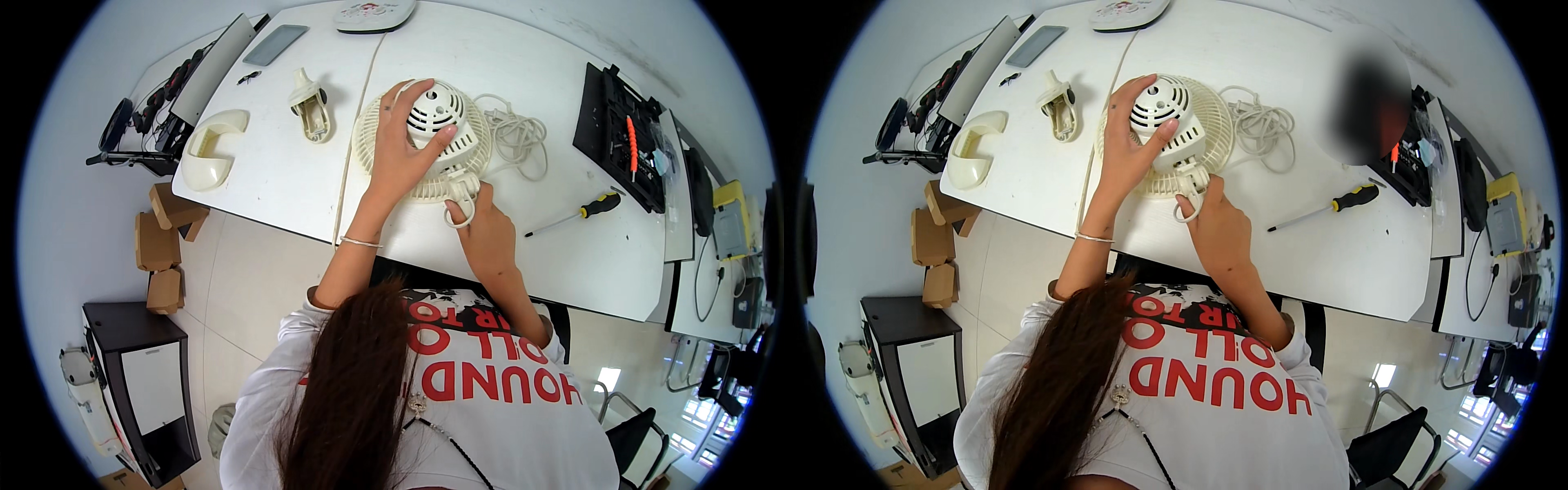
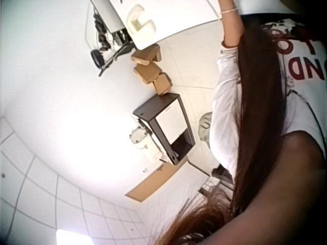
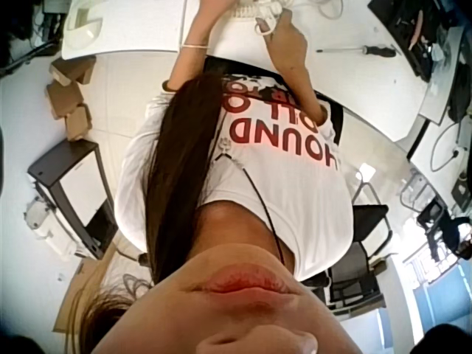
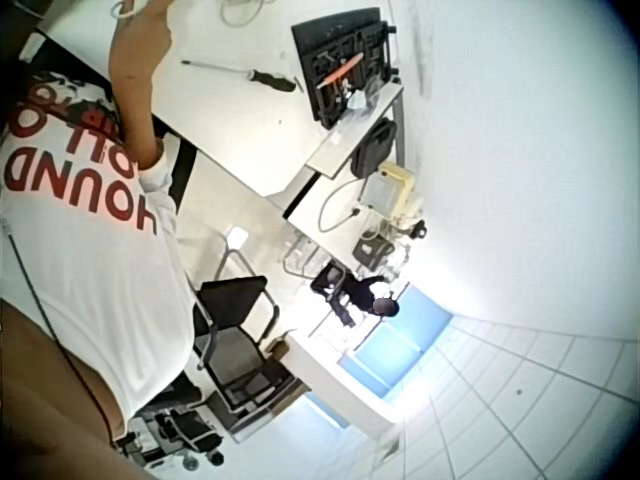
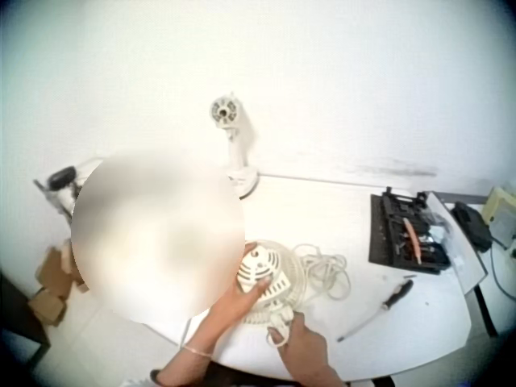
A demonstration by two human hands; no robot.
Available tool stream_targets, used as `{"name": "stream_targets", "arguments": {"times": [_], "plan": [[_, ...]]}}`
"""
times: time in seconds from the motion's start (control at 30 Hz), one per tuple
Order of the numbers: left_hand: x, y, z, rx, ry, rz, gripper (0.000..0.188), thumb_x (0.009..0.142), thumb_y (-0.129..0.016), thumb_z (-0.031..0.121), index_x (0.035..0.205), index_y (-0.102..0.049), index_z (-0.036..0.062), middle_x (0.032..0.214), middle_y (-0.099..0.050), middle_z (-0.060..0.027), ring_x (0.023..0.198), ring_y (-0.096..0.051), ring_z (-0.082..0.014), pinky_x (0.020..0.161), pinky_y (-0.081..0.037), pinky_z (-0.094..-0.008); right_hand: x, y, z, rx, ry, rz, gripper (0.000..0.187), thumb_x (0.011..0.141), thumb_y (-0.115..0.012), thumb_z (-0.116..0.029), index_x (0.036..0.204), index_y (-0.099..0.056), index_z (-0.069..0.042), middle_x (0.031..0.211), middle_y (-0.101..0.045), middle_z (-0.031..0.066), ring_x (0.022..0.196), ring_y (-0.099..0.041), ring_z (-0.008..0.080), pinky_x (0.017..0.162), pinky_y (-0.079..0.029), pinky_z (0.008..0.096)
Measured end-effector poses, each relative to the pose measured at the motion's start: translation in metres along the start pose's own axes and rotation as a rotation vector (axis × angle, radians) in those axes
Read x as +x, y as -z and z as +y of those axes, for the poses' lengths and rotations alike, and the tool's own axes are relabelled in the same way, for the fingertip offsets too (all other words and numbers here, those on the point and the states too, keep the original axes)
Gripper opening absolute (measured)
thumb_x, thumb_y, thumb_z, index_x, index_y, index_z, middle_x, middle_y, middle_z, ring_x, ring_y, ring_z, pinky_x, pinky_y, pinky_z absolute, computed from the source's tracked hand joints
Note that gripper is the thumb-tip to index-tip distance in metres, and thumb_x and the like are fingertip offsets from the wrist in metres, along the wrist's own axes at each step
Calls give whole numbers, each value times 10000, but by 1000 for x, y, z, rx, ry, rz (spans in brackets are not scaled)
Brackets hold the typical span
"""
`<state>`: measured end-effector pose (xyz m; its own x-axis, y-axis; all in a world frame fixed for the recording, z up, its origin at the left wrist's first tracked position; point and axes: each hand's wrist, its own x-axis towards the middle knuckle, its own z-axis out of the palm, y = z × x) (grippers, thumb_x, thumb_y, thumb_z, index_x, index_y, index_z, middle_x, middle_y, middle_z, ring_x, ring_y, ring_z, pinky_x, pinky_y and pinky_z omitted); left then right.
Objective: The person assembles a small white electric fan on a workbench. They attach the motor housing to the fan cage, secure it with a screwdriver, and then attach the base stand to the assembled unit.
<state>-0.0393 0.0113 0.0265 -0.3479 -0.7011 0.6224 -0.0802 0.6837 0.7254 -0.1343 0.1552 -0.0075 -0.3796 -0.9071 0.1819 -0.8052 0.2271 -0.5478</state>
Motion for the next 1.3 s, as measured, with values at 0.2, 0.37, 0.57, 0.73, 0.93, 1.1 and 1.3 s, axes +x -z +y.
{"name": "stream_targets", "arguments": {"times": [0.2, 0.37, 0.57, 0.73, 0.93, 1.1, 1.3], "plan": [[-1, 2, -1, -45, 14, -36, 627, 774, -725, 286, 1324, -475, 117, 1368, -369, -196, 1234, -424, -326, 1010, -387, -409, 5, 2, 11, 173, 41, -32, 481, 904, -583, -393, 1072, -385, 11, 729, -643, 200, 581, -643, 330, 524, -495, 380], [-12, 18, -14, -261, 124, 73, 555, 874, -623, 282, 1359, -441, 85, 1450, -331, -138, 1279, -406, -293, 1033, -367, -414, 14, 16, 14, 671, -66, -256, 474, 901, -597, -365, 1117, -400, 8, 713, -633, 164, 603, -649, 267, 548, -495, 346], [-44, 71, -39, -80, 465, 206, 410, 926, -560, 223, 1284, -501, 33, 1279, -537, -117, 1165, -509, -232, 951, -424, -366, 29, 23, 6, 539, -26, -205, 460, 897, -600, -342, 1122, -433, 23, 665, -623, 130, 533, -617, 227, 524, -479, 325], [-50, 78, -35, -60, 646, 29, 396, 920, -574, 227, 1249, -516, 15, 1181, -577, -118, 996, -593, -200, 836, -465, -309, 46, 35, 11, 529, -22, -235, 443, 891, -608, -329, 1093, -464, 38, 650, -614, 137, 526, -600, 200, 501, -461, 312], [-56, 62, -59, -155, 598, 143, 608, 936, -568, 310, 1354, -339, -68, 1238, -508, -181, 1037, -585, -209, 868, -464, -323, 49, 40, -4, 788, -104, -236, 449, 879, -642, -287, 1128, -464, 42, 688, -576, 56, 521, -488, 80, 455, -386, 237], [-44, 60, -45, -856, 791, 102, 563, 986, -457, 315, 1355, -316, -87, 1282, -510, -154, 1152, -544, -210, 983, -453, -326, 41, 54, -12, 790, -88, -195, 433, 869, -659, -233, 1156, -458, 21, 751, -563, 31, 536, -440, 52, 456, -355, 211], [-28, 68, -47, -1616, 670, 163, 418, 1012, -390, 266, 1299, -397, -37, 1241, -541, -165, 1100, -584, -229, 946, -513, -361, 42, 81, -25, 322, 244, -98, 496, 843, -687, -193, 1245, -444, -33, 979, -656, 177, 876, -658, 268, 752, -498, 320]]}}
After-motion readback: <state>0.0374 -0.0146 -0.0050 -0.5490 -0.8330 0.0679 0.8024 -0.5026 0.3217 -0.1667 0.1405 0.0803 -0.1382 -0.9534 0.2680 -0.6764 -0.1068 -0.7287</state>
